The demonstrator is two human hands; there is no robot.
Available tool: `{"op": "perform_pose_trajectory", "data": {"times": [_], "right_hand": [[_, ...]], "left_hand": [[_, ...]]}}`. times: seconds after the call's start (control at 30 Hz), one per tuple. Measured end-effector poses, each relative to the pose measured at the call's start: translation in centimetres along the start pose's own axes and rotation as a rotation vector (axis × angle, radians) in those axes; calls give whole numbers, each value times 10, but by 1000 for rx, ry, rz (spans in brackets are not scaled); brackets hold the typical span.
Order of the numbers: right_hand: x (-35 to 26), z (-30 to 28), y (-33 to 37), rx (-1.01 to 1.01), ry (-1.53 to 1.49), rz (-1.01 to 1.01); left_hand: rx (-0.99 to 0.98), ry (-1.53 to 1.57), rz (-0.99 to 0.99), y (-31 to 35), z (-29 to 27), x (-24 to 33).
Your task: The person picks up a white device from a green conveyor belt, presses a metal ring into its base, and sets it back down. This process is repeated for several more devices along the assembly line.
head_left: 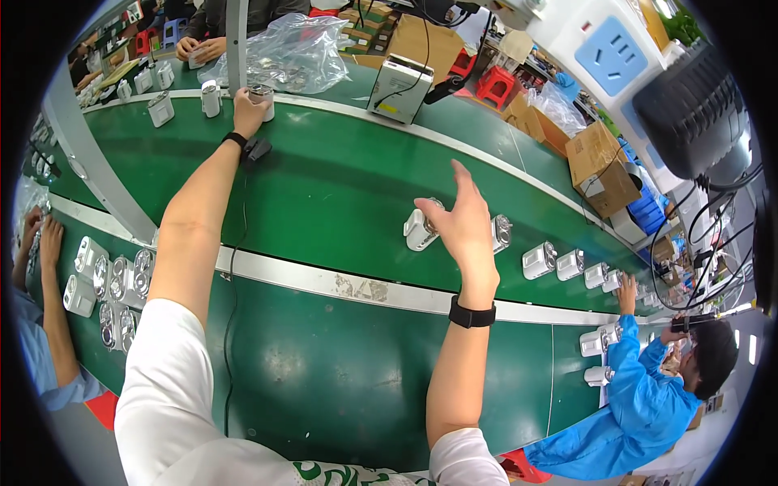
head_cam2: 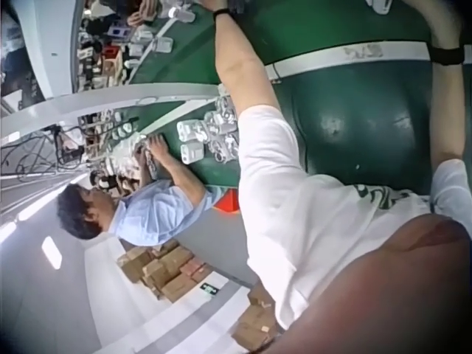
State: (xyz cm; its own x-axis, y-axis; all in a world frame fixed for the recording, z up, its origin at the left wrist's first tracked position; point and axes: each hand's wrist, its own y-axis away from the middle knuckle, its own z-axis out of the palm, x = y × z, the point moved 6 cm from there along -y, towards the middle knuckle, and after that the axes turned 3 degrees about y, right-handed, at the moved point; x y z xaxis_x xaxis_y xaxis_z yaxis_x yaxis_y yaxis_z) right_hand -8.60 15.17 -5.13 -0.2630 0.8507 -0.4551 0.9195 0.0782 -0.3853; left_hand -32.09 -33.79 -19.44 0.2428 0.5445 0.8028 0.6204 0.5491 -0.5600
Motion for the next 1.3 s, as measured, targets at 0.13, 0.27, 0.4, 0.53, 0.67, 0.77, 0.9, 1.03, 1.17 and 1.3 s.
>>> {"op": "perform_pose_trajectory", "data": {"times": [0.13, 0.27, 0.4, 0.53, 0.67, 0.77, 0.9, 1.03, 1.17, 1.3], "right_hand": [[-10, -4, 2, 17, -51, -122], [-22, -6, 0, 104, -102, -223], [-34, -18, 1, 154, -209, -266], [-46, -25, 5, 278, -324, -387], [-42, -21, 4, 24, -632, -216], [-41, -30, 3, 74, -603, -343], [-43, -40, 6, 196, -642, -241], [-38, -42, 7, 344, -603, -116], [-36, -33, 5, 508, -743, -232], [-43, -25, 9, 538, -775, -303]], "left_hand": [[-229, 378, -338, 25, 25, 36], [-566, 1375, -696, 79, 48, 121], [-973, 1568, -797, 143, 54, 222], [-1236, 1303, -749, 192, 48, 273], [-1462, 946, -249, 213, 41, 312], [-1480, 1025, -218, 213, 33, 335], [-1277, 958, -274, 210, 18, 355], [-1068, 887, -487, 220, 12, 360], [-678, 977, -399, 226, 14, 376], [-553, 1059, -216, 225, 8, 386]]}}
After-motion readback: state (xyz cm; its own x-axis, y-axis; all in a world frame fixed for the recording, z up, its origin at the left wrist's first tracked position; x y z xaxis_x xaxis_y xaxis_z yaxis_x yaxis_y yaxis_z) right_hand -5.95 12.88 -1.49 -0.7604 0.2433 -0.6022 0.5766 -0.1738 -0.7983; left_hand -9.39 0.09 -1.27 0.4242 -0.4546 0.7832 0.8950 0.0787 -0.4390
